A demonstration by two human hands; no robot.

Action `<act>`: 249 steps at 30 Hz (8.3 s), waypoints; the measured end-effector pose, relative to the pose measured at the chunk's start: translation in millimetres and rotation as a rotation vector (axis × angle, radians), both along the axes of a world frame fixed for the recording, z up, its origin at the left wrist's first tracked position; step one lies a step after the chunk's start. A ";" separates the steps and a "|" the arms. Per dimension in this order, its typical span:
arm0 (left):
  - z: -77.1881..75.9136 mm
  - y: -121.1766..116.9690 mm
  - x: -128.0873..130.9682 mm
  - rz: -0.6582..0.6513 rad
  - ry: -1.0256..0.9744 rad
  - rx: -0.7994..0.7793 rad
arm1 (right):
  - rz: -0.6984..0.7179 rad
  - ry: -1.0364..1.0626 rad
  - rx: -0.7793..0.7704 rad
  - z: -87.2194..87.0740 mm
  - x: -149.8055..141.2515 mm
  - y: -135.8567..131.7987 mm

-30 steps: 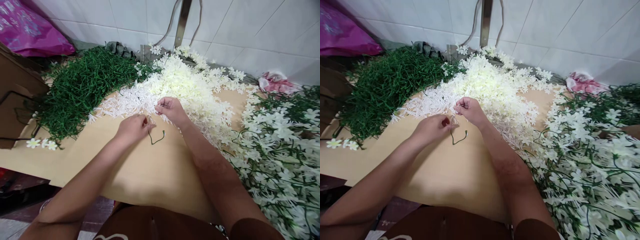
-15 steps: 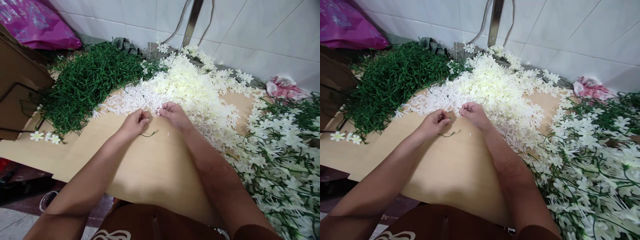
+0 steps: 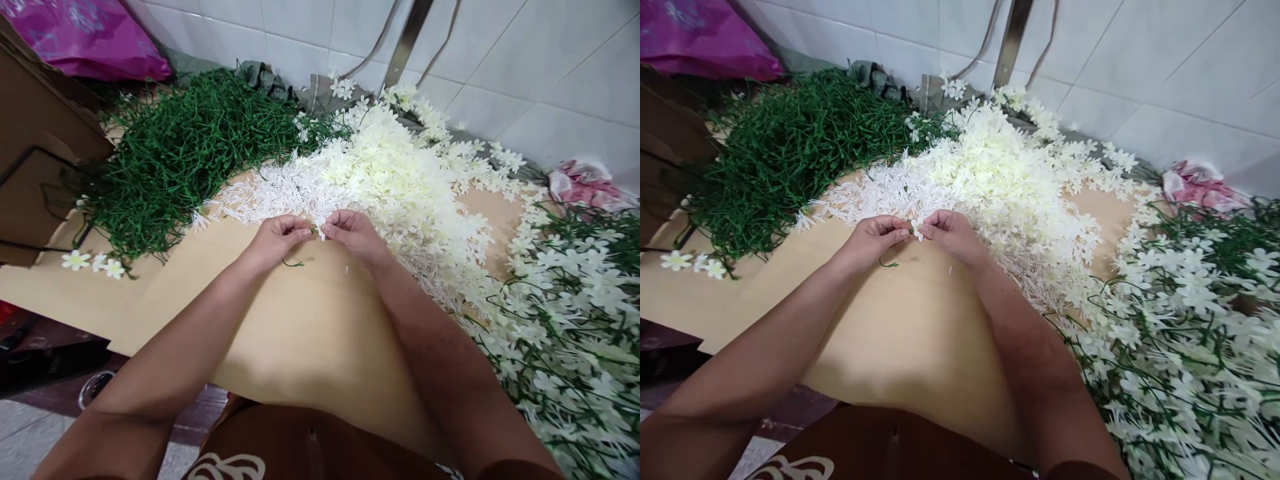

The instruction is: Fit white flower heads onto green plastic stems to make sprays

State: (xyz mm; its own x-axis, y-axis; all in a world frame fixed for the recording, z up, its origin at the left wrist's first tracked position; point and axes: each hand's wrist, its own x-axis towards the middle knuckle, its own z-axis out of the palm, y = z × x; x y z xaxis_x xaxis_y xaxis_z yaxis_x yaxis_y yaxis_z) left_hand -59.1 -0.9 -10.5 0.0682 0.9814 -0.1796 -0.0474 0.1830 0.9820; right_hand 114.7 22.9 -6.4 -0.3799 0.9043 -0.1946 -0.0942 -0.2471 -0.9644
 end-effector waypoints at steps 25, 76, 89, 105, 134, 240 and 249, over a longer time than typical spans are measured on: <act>3.6 5.2 -11.0 -0.116 0.215 -0.016 | 0.005 -0.324 0.339 -11.9 -8.0 -6.8; 10.8 1.7 -6.3 -0.192 0.039 -0.089 | 0.035 0.092 -0.014 -14.2 -6.3 -7.7; 7.7 2.8 -8.8 -0.324 0.097 -0.030 | 0.144 -0.050 -0.041 -9.4 -3.8 -5.0; 11.7 4.6 -10.6 -0.369 0.077 -0.045 | 0.135 0.020 -0.036 -9.9 -2.7 -7.3; 5.7 2.0 -6.3 -0.482 0.303 0.130 | 0.034 -0.092 0.074 -2.6 -1.7 -7.8; 33.0 86.9 1.5 0.215 0.577 0.230 | -0.382 -0.197 0.426 20.2 21.3 16.3; 32.4 67.7 14.9 0.226 0.248 0.025 | -0.353 -0.128 0.378 5.8 11.4 18.5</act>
